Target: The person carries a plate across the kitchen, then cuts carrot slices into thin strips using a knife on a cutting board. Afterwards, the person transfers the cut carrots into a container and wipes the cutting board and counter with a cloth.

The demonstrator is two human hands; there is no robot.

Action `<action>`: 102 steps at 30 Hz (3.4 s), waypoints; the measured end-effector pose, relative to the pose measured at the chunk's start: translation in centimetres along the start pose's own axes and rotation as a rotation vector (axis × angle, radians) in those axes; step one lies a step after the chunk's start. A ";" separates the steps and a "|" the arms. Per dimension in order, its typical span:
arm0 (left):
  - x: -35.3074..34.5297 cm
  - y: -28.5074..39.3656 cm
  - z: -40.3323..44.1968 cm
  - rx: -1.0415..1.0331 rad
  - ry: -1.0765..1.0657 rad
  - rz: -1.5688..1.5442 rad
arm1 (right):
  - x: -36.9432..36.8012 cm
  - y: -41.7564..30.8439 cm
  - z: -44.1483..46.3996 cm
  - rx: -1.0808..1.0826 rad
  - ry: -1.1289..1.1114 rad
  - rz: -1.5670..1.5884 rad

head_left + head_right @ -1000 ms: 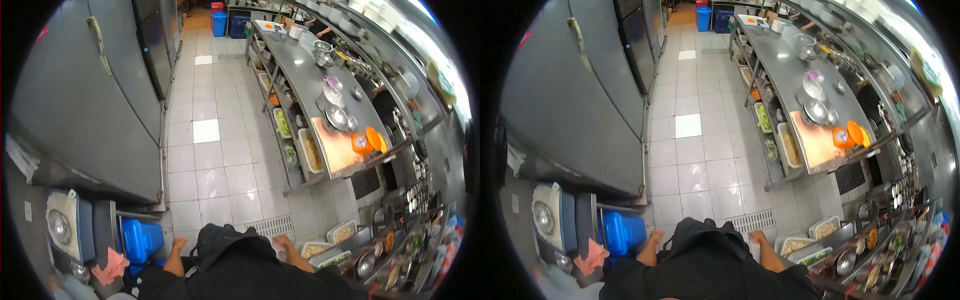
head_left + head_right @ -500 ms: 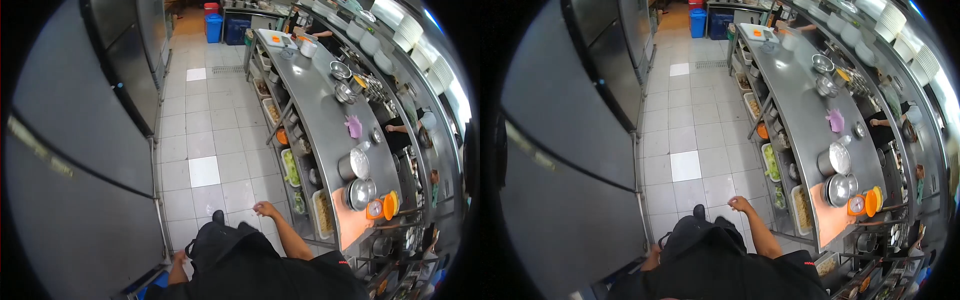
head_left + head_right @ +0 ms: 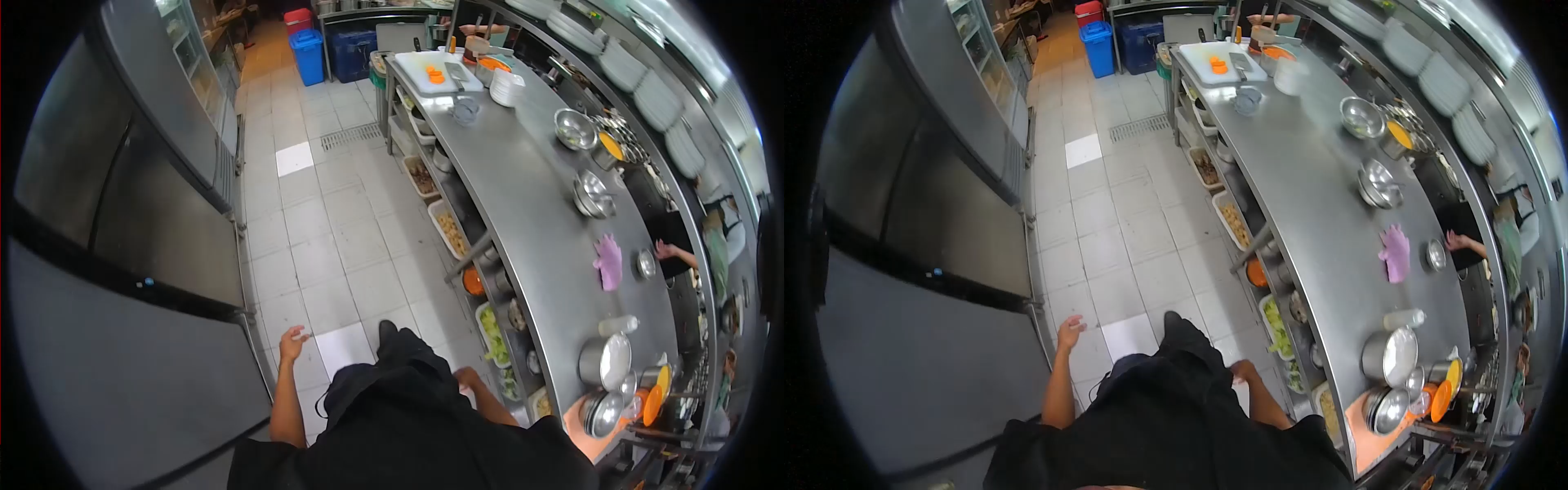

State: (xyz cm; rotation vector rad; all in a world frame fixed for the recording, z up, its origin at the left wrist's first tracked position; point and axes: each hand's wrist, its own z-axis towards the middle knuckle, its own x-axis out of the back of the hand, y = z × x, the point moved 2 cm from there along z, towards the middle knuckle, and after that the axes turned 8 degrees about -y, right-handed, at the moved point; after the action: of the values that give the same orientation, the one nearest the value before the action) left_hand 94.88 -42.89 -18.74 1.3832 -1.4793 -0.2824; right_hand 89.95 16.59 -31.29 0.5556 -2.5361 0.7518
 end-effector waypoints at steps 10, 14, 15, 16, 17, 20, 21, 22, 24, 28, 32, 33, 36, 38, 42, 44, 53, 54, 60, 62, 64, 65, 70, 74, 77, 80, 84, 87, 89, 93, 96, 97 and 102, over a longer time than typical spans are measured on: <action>-1.3 -6.5 14.0 0.574 -0.413 0.050 | 56.7 -10.6 9.9 0.115 1.065 0.522; -0.6 -3.2 26.3 0.401 -0.418 0.084 | 67.0 -11.6 14.4 0.057 0.994 0.610; 0.0 -1.1 30.7 0.293 -0.406 0.059 | 69.0 -11.3 15.6 0.030 0.996 0.575; 0.7 0.9 35.0 0.184 -0.395 0.034 | 70.2 -10.5 16.9 0.005 1.008 0.588; 1.3 3.0 39.4 0.076 -0.385 0.011 | 71.1 -10.0 18.1 0.018 1.076 0.546; 0.3 12.3 55.2 0.040 -0.285 0.251 | 75.7 -9.1 17.7 0.004 1.185 0.583; 0.7 17.5 60.0 -0.102 -0.312 0.335 | 77.1 -9.2 17.4 -0.003 1.226 0.677; 0.6 23.8 64.1 -0.114 -0.323 0.292 | 78.5 -8.2 17.5 0.024 1.254 0.676; 0.3 38.0 68.7 -0.393 -0.248 0.153 | 82.1 -6.1 17.2 -0.041 1.319 0.721; -3.4 60.4 73.7 -0.647 -0.391 -0.049 | 90.3 -0.3 16.6 -0.251 1.475 0.707; -8.5 73.2 75.2 -0.711 -0.569 -0.104 | 98.2 9.0 18.4 -0.351 1.574 0.591; -9.9 75.4 75.8 -0.726 -0.617 -0.125 | 100.2 11.6 19.0 -0.391 1.587 0.546; -13.4 79.6 77.1 -0.723 -0.719 -0.122 | 106.4 17.0 21.1 -0.570 1.479 0.470; -15.8 81.9 78.8 -0.716 -0.735 -0.061 | 109.5 19.3 22.2 -0.705 1.362 0.423; -21.6 85.0 83.0 -0.809 -0.777 0.102 | 112.5 21.4 23.8 -0.831 1.155 0.579; -24.2 86.3 85.3 -1.015 -0.795 0.279 | 111.7 21.6 23.9 -0.858 1.120 0.646; -29.9 92.5 88.9 -1.575 -1.272 0.546 | 107.4 14.2 19.6 -0.838 1.308 0.869; -30.5 93.1 89.1 -1.585 -1.313 0.549 | 107.2 13.5 20.1 -0.901 1.285 1.018; -33.9 94.1 89.5 -1.616 -1.496 0.557 | 109.9 9.9 21.4 -1.182 1.243 1.049; -34.4 94.4 89.0 -1.576 -1.501 0.543 | 112.0 7.9 21.3 -1.156 1.297 1.087; -34.7 94.2 88.8 -1.598 -1.511 0.530 | 114.3 5.6 21.8 -1.177 1.318 1.109; -34.6 94.0 88.7 -1.626 -1.506 0.520 | 114.9 4.9 22.3 -1.140 1.284 1.182; -33.6 92.4 89.0 -1.654 -1.422 0.350 | 117.2 2.7 25.8 -1.139 1.215 1.378; -33.5 92.5 87.8 -1.702 -1.363 0.353 | 117.5 1.9 27.9 -1.134 1.176 1.445; -33.9 92.0 87.3 -1.725 -1.334 0.301 | 117.8 1.3 28.0 -1.148 1.153 1.473; -33.8 91.9 87.0 -1.773 -1.314 0.382 | 117.8 0.9 28.4 -1.144 1.167 1.450; -33.7 92.0 86.8 -1.804 -1.296 0.426 | 117.7 0.2 28.6 -1.135 1.165 1.482; -33.7 92.1 86.8 -1.808 -1.322 0.450 | 117.6 -0.3 28.8 -1.143 1.119 1.515; -34.0 91.9 87.0 -1.840 -1.292 0.450 | 117.5 -0.4 28.9 -1.139 1.106 1.525; -33.8 92.2 87.0 -1.835 -1.307 0.425 | 117.7 -0.4 29.0 -1.155 1.084 1.503; -33.8 92.2 86.8 -1.788 -1.339 0.408 | 117.7 -0.3 29.1 -1.169 1.082 1.510; -33.9 92.2 86.9 -1.794 -1.334 0.418 | 117.8 -0.3 29.1 -1.169 1.089 1.506; -34.0 92.2 86.9 -1.793 -1.327 0.440 | 118.2 0.2 29.1 -1.165 1.096 1.507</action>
State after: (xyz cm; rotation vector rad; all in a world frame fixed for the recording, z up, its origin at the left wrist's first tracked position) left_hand -34.39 -25.94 -4.31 -0.7895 -1.4482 -1.8488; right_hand -16.09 -29.73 6.54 -1.7220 -1.4203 -0.2171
